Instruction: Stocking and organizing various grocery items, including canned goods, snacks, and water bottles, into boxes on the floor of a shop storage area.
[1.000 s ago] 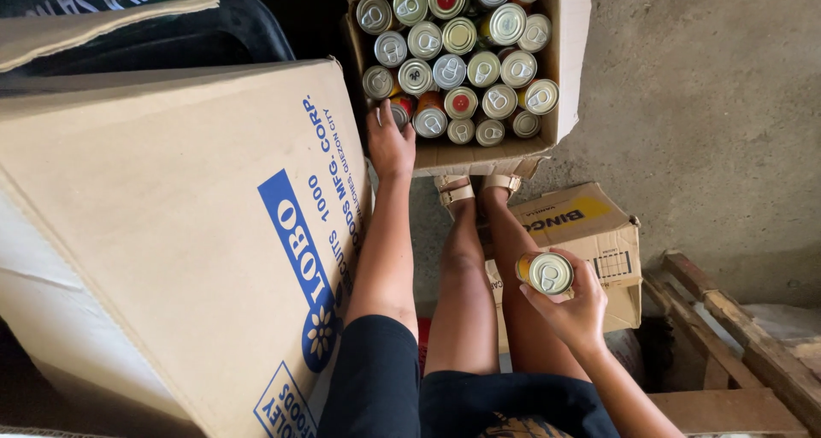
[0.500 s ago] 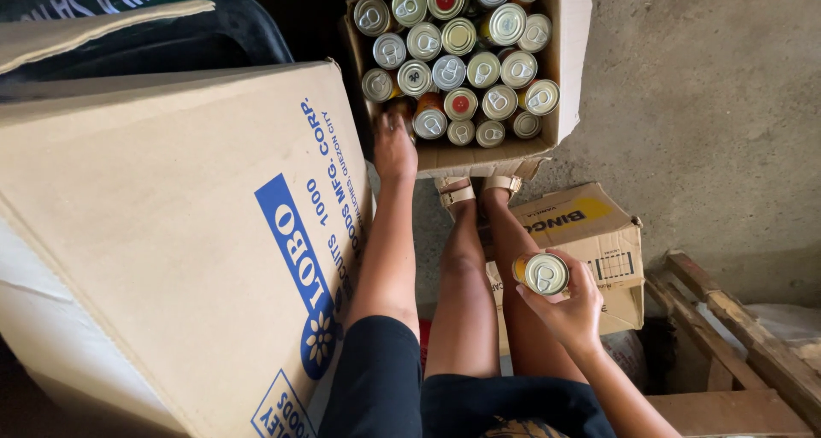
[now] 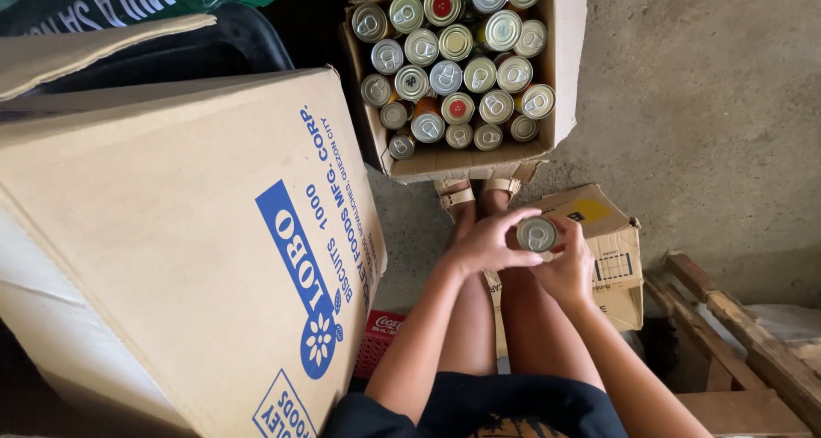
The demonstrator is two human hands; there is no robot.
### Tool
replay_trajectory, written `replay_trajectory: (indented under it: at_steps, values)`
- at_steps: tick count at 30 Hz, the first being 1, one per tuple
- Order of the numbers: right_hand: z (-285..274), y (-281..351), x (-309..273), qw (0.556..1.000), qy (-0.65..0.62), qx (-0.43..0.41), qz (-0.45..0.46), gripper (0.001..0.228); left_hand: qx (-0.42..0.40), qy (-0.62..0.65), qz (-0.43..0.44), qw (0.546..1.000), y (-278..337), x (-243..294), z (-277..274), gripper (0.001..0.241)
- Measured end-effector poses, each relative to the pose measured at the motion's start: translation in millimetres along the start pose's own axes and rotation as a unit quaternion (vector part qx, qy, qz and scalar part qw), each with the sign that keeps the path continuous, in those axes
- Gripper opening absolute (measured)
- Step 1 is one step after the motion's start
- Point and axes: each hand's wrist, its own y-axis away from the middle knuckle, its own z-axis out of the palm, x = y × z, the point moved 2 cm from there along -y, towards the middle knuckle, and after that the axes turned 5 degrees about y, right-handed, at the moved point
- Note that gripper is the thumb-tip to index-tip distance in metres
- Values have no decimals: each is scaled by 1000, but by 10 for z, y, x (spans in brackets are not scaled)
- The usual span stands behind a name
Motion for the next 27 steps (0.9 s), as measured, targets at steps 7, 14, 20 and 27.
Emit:
replay_trajectory:
  at_steps: [7, 14, 20, 27]
  values:
    - [-2, -310, -265, 997, 33, 4, -71, 64, 193, -185, -12, 964, -21, 467, 8, 77]
    - [22, -199, -239, 995, 13, -7, -95, 61, 354, -209, 137, 901, -518, 69, -176, 75]
    - [114, 122, 100, 998, -8, -59, -36, 49, 309, -266, 56, 912, -1118, -199, -304, 77]
    - [53, 235, 255, 996, -33, -85, 14, 46, 280, -296, 3, 913, -1542, -404, -229, 77]
